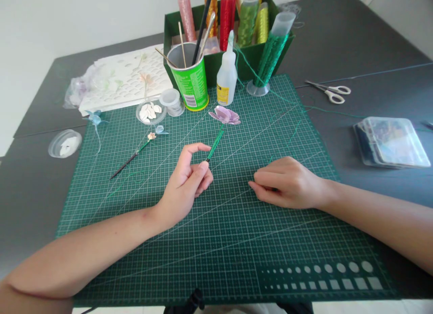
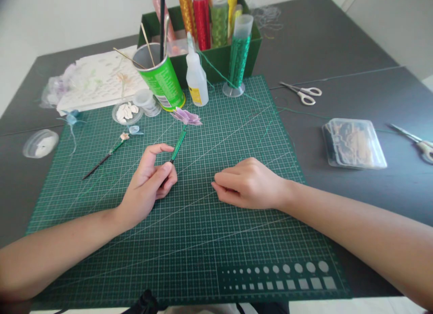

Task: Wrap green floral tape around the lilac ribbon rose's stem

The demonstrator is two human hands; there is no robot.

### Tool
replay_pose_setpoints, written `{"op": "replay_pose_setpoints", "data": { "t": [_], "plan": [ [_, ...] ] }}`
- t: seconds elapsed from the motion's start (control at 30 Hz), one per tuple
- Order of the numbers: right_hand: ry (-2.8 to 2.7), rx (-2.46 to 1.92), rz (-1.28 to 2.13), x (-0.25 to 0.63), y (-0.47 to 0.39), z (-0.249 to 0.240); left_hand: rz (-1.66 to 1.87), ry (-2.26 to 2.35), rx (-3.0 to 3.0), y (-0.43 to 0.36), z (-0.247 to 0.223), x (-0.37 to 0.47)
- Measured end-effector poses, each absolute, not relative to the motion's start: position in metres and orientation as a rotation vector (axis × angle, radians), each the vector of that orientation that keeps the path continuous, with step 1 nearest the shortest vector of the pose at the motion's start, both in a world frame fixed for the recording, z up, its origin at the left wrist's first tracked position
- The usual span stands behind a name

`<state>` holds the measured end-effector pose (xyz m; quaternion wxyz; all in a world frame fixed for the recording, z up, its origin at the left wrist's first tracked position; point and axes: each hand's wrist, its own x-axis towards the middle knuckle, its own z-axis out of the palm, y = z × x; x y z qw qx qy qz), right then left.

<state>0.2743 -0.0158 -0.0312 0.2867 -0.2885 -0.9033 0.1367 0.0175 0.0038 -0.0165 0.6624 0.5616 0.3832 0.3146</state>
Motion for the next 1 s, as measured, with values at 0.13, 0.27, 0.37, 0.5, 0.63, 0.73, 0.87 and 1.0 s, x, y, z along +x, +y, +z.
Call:
{"op": "replay_pose_setpoints", "data": {
  "t": [0.13,0.27,0.37,0.5,0.63,0.73,0.87,1.0],
  "plan": [
    [-2.414,-0.770,0.366,0.2745,-0.0154,-0.0312,0.706,0.877,1.274,0.0037,-0.0169,0.0173],
    [-2.411,-0.773,0.370,0.2750,-0.0156,-0.0304,0.694,0.890,1.275,0.0038,-0.0167,0.0168],
    [-2.413,-0.773,0.373,0.2749,-0.0158,-0.0298,0.688,0.895,1.274,0.0035,-0.0161,0.0164],
    [-2.413,-0.774,0.381,0.2743,-0.0160,-0.0291,0.695,0.898,1.258,0.0025,-0.0166,0.0158],
    [-2.418,-0.762,0.372,0.2744,-0.0165,-0.0291,0.689,0.902,1.245,0.0023,-0.0175,0.0165],
    [-2.416,-0.742,0.357,0.2744,-0.0166,-0.0295,0.685,0.917,1.240,0.0031,-0.0169,0.0180],
    [-2.424,-0.716,0.347,0.2740,-0.0161,-0.0294,0.649,0.933,1.272,0.0042,-0.0162,0.0187],
    [-2.419,-0.653,0.398,0.2728,-0.0186,-0.0282,0.564,1.010,1.401,0.0035,-0.0163,0.0168]
  ]
}}
